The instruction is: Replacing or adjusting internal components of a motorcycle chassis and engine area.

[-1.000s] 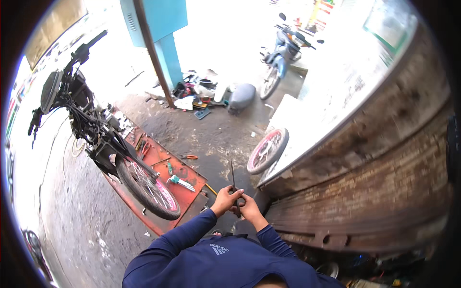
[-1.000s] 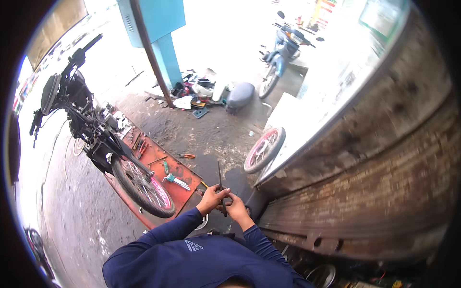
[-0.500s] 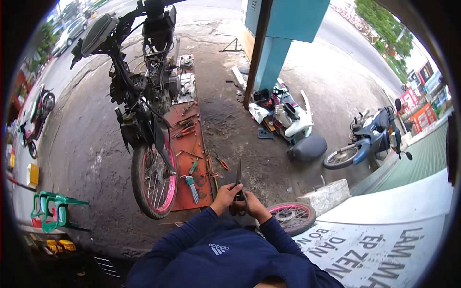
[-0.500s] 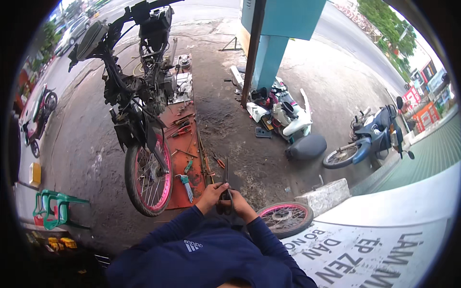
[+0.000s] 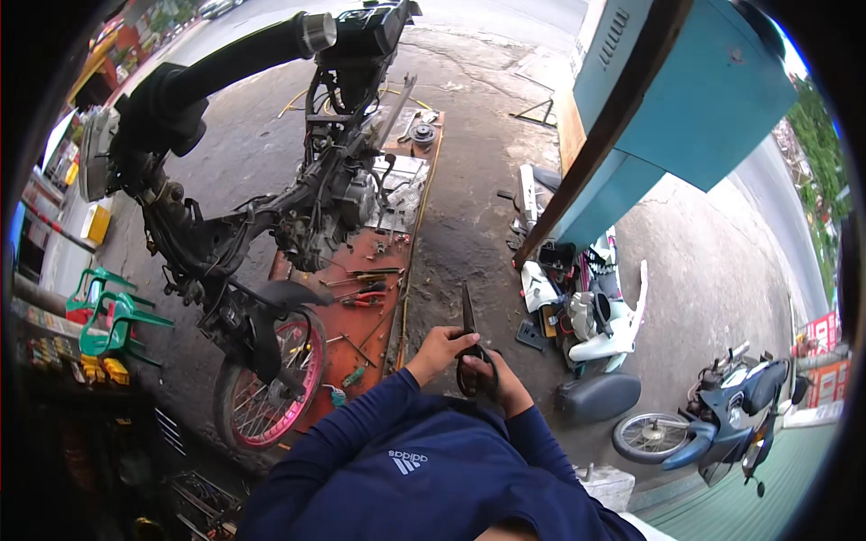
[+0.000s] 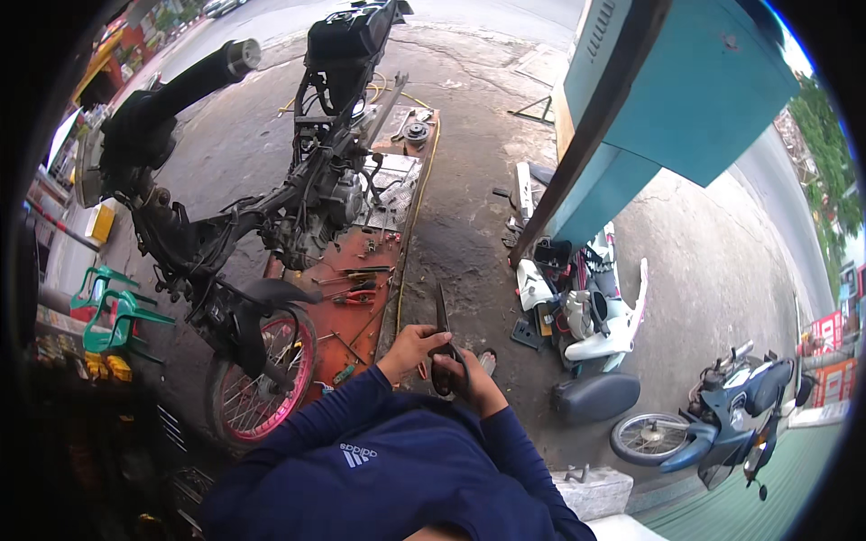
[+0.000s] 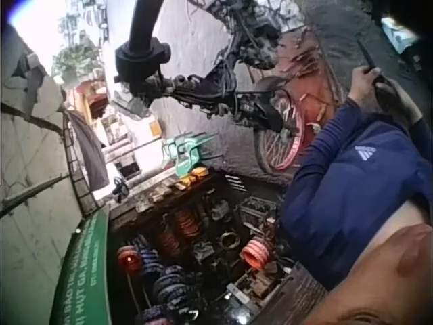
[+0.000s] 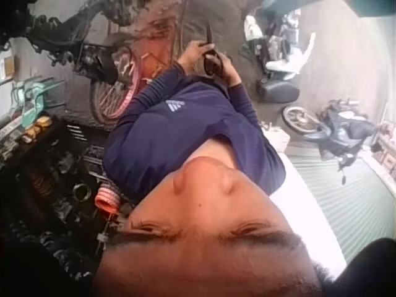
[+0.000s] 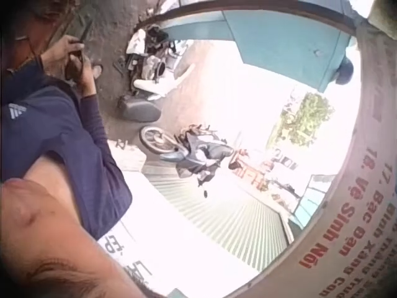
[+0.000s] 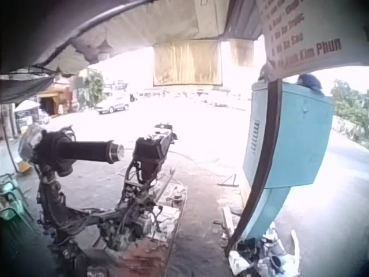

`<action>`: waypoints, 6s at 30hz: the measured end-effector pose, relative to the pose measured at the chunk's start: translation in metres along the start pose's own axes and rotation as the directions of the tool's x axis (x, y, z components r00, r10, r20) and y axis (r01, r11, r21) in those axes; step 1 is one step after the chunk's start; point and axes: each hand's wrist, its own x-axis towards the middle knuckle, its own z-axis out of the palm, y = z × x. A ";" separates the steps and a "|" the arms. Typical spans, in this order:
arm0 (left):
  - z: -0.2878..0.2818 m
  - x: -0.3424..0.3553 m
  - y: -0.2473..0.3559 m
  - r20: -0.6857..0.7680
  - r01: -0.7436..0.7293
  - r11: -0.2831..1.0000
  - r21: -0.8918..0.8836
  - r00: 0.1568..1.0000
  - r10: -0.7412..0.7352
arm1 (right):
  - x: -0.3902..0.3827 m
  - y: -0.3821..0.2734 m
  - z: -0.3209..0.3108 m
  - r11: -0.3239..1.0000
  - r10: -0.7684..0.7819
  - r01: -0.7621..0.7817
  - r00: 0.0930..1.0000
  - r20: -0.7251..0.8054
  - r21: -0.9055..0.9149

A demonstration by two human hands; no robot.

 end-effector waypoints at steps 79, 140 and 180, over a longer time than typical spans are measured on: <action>-0.340 0.273 0.219 -0.885 0.302 0.838 0.454 0.045 0.463 | 0.532 -0.372 -0.032 0.724 0.677 -0.262 0.449 0.583 -0.638; -0.149 0.283 -0.157 -0.948 0.120 0.941 -0.317 -0.080 -0.309 | 0.535 -0.181 -0.059 0.605 0.287 0.196 0.850 0.442 -0.771; -0.293 0.270 0.112 -0.856 -0.982 0.133 -0.133 0.046 -0.515 | 0.655 -0.303 0.072 0.842 0.208 0.385 0.416 0.885 -0.378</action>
